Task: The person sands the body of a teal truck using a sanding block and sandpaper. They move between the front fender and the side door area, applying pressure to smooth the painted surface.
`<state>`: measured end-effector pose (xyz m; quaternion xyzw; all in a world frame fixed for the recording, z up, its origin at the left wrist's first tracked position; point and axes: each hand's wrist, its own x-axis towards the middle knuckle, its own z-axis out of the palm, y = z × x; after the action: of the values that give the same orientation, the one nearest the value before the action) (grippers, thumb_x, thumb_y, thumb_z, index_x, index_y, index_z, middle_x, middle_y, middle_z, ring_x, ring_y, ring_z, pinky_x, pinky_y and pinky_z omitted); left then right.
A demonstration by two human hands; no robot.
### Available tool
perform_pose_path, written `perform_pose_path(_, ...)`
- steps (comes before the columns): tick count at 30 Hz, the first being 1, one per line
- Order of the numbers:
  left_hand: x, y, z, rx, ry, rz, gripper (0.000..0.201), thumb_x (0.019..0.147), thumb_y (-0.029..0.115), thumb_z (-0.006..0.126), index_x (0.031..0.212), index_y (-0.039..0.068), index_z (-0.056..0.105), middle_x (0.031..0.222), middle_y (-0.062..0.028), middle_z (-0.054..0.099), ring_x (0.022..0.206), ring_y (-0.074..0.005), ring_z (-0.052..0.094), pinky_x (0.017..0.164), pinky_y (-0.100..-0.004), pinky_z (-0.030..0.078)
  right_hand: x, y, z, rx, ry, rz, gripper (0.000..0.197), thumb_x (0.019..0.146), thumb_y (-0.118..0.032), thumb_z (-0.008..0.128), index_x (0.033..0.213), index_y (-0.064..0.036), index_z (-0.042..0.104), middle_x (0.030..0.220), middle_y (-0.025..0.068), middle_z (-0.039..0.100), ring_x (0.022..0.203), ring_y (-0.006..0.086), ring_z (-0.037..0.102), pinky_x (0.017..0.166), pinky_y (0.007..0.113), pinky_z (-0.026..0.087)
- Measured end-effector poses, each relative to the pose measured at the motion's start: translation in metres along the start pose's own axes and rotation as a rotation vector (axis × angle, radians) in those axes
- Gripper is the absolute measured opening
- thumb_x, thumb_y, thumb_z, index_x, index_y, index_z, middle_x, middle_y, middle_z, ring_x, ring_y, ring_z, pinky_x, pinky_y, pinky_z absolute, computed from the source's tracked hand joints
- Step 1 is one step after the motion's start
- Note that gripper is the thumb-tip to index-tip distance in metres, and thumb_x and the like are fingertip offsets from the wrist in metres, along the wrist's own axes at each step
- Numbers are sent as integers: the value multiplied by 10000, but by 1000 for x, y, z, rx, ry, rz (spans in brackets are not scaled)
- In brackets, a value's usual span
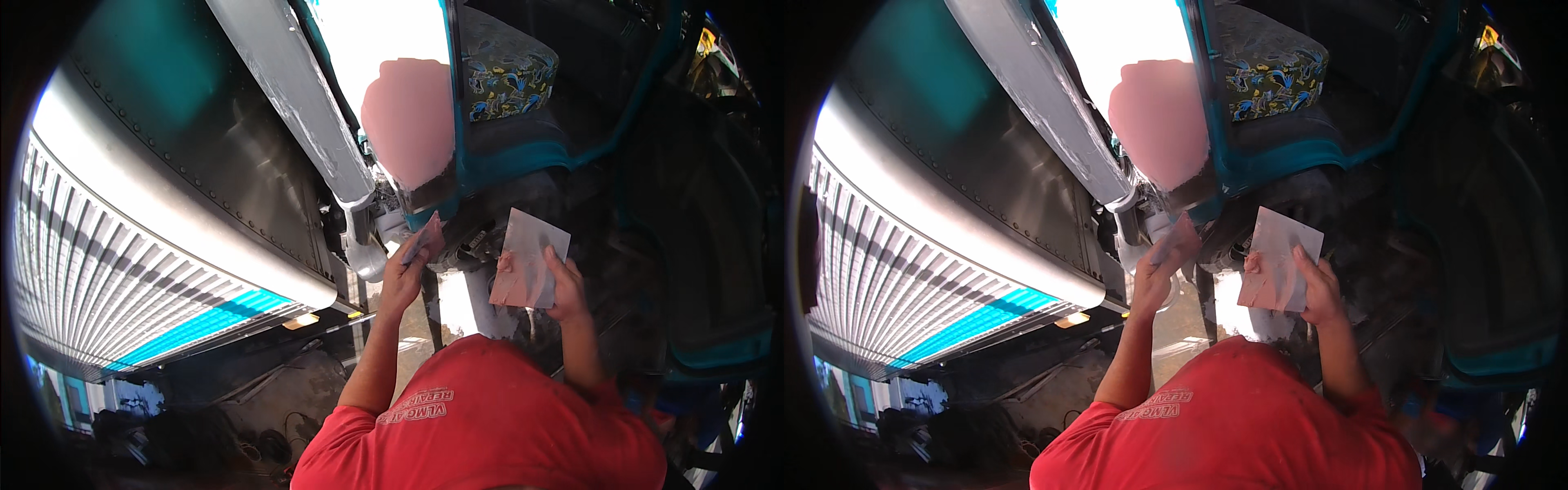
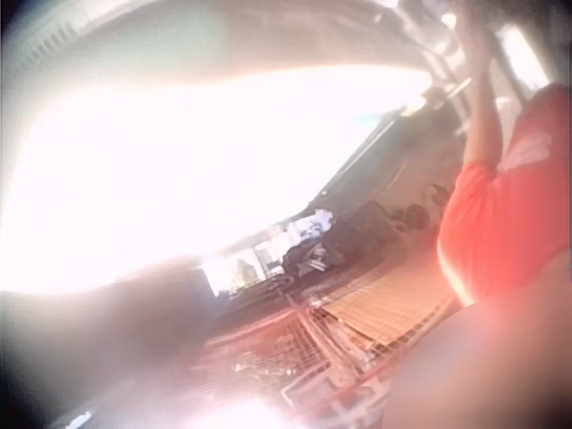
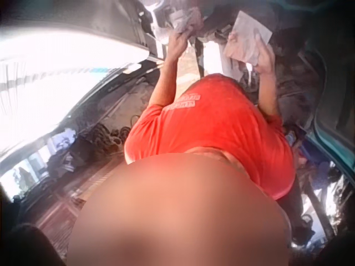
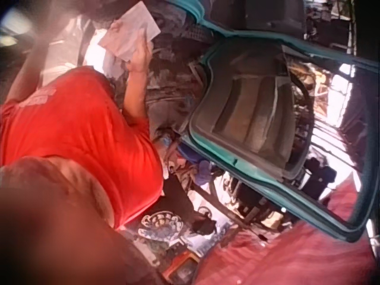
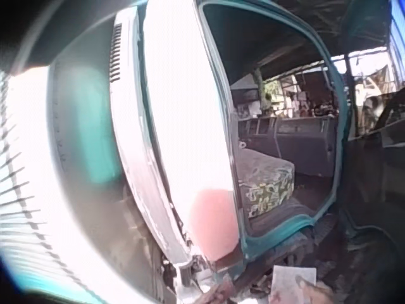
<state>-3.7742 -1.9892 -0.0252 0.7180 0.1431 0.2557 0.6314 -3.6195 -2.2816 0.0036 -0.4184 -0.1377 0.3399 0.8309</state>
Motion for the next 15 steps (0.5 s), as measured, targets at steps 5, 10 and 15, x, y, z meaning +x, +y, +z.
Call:
perform_pose_path(5, 7, 28, 43, 209, -203, 153, 479, 1026, -116, 552, 1472, -4, 684, 1442, -154, 738, 1333, -254, 702, 1105, -383, 557, -9, -30, -24, -285, 214, 38, 448, 1182, -369, 552, 1333, 33, 681, 1211, 114, 763, 1090, 210, 755, 917, 379, 593)
perform_pose_path(10, 38, 75, 113, 419, -298, 472, 474, 854, -164, 663, 1248, 53, 812, 1322, -150, 789, 1232, -350, 749, 1057, -423, 590, -13, -48, -24, -939, 40, -270, 461, 1180, -365, 555, 1090, 55, 724, 941, 210, 756, 901, 291, 769, 777, 433, 550)
perform_pose_path(15, 15, 56, 203, 315, -509, 529, 439, 819, -147, 684, 1186, 51, 821, 1258, -139, 813, 1196, -336, 776, 1021, -419, 628, -5, -51, -59, -1008, 424, -439, 378, 1167, -293, 551, 1168, 38, 733, 1024, 250, 754, 961, 357, 767, 771, 436, 565)
